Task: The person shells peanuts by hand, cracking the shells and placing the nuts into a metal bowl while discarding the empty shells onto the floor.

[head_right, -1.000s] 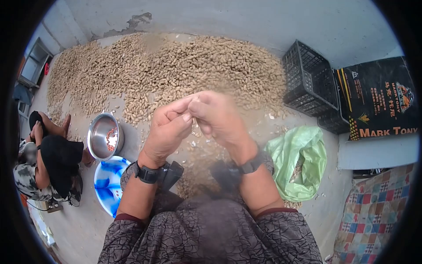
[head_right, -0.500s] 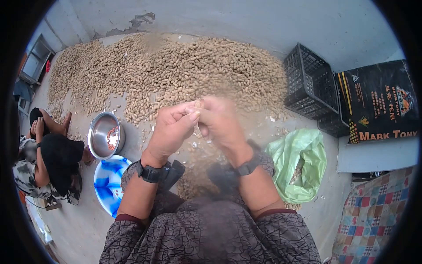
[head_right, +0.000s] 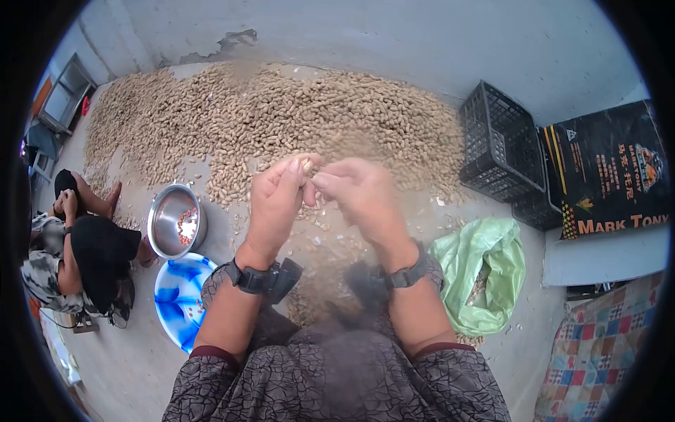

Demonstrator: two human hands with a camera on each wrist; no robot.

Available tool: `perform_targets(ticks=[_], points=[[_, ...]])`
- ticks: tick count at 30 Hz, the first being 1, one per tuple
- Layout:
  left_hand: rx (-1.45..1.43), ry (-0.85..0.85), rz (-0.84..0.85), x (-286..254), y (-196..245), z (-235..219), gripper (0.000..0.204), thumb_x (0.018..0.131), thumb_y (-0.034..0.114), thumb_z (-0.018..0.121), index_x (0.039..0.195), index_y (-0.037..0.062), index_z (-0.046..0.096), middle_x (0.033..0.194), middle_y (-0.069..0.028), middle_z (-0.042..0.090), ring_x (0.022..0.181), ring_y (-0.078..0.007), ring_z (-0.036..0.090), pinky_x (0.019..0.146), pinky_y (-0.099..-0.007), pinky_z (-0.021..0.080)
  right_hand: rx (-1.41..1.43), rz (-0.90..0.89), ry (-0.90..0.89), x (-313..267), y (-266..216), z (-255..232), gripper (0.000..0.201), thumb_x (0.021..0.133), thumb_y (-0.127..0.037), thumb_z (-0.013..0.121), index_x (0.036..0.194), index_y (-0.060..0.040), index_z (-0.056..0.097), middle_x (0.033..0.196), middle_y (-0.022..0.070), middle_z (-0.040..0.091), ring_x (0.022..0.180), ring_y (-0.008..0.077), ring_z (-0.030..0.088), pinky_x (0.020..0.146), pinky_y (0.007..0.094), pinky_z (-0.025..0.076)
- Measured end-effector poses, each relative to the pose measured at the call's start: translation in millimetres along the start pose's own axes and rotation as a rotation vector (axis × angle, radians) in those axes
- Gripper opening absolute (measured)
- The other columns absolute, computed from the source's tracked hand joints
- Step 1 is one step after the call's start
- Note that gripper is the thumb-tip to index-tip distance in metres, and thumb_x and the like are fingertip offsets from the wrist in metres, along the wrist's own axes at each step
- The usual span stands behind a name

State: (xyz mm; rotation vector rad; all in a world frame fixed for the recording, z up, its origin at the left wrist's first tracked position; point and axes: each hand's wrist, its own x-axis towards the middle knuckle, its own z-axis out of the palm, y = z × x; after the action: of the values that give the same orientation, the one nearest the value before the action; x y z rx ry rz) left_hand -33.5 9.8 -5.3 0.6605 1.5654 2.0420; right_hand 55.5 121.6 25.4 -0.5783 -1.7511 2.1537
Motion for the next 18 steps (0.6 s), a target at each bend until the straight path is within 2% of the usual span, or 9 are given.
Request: perform_targets(ticks=[2,4,5,7,14,16,17,18], points=[[0.032,-0.007,0.015,-3.1,-1.5,5.9,0.026,0.093,0.018,0.046,0.097,-0.0019,0.062,0.066,-0.0018,0.057,0.061,-0.0058,0.051,0.055,-0.0216,0.041,0.019,0.027,-0.022,2.2,2.6,-3.7,0.016,0.080,-0.016,0.068,0.085,-0.0016,0.062,0.063,-0.0010,0.056,0.044,0.0006,0.039,0.039,0.0150,0.027],[0.113,0.003,0.085,-6.3,-1.5,13.1,0.025,0.094,0.016,0.045,0.098,-0.0024,0.062,0.069,-0.0022,0.058,0.064,-0.0067,0.052,0.058,-0.0225,0.043,0.058,-0.020,-0.101,5.9,9.8,-3.2,0.023,0.083,-0.020,0.064,0.079,0.0022,0.061,0.066,0.0055,0.061,0.046,0.0034,0.044,0.039,0.0176,0.031],[0.113,0.002,0.080,-6.5,-1.8,15.2,0.025,0.094,0.016,0.045,0.098,-0.0024,0.062,0.069,-0.0022,0.058,0.064,-0.0067,0.052,0.058,-0.0225,0.043,0.060,-0.016,-0.098,6.6,10.3,-2.8,0.023,0.083,-0.020,0.064,0.079,0.0022,0.061,0.066,0.0055,0.061,0.046,0.0034,0.044,0.039,0.0176,0.031],[0.172,0.002,0.207,-6.9,-3.2,18.6,0.028,0.096,0.014,0.038,0.102,-0.0028,0.060,0.067,0.0017,0.054,0.055,-0.0015,0.040,0.050,-0.0169,0.034,0.079,-0.039,-0.092,6.7,10.2,-2.2,0.021,0.083,-0.019,0.063,0.074,0.0001,0.059,0.063,0.0059,0.060,0.044,0.0040,0.043,0.038,0.0177,0.031],[0.005,0.045,0.138,-7.0,-12.7,21.3,0.028,0.095,0.011,0.035,0.099,-0.0030,0.059,0.072,0.0002,0.056,0.055,-0.0022,0.042,0.049,-0.0173,0.035,0.109,-0.048,-0.015,4.6,13.7,7.1,0.018,0.083,-0.014,0.061,0.072,0.0004,0.058,0.062,0.0074,0.060,0.046,0.0054,0.049,0.038,0.0176,0.034],[-0.093,0.076,0.120,-5.5,-18.2,20.5,0.026,0.095,0.012,0.036,0.094,-0.0018,0.058,0.072,0.0006,0.055,0.055,-0.0024,0.041,0.048,-0.0174,0.034,0.101,-0.070,0.018,6.3,20.0,10.3,0.014,0.082,-0.012,0.064,0.073,-0.0033,0.058,0.062,0.0014,0.055,0.044,0.0022,0.042,0.039,0.0157,0.031],[-0.093,0.080,0.120,-4.7,-19.3,20.4,0.026,0.095,0.012,0.036,0.094,-0.0018,0.058,0.072,0.0006,0.055,0.055,-0.0024,0.041,0.048,-0.0174,0.034,0.100,-0.068,0.014,6.6,22.1,11.7,0.014,0.082,-0.012,0.064,0.073,-0.0033,0.058,0.062,0.0014,0.055,0.044,0.0022,0.042,0.039,0.0157,0.031],[-0.159,0.139,0.042,-3.1,-19.8,20.3,0.025,0.095,0.013,0.037,0.092,-0.0007,0.057,0.072,0.0010,0.053,0.055,-0.0024,0.041,0.048,-0.0172,0.034,0.076,-0.107,0.023,7.2,23.8,12.9,0.012,0.082,-0.011,0.063,0.074,-0.0025,0.059,0.064,0.0022,0.056,0.045,0.0024,0.043,0.039,0.0157,0.031]])
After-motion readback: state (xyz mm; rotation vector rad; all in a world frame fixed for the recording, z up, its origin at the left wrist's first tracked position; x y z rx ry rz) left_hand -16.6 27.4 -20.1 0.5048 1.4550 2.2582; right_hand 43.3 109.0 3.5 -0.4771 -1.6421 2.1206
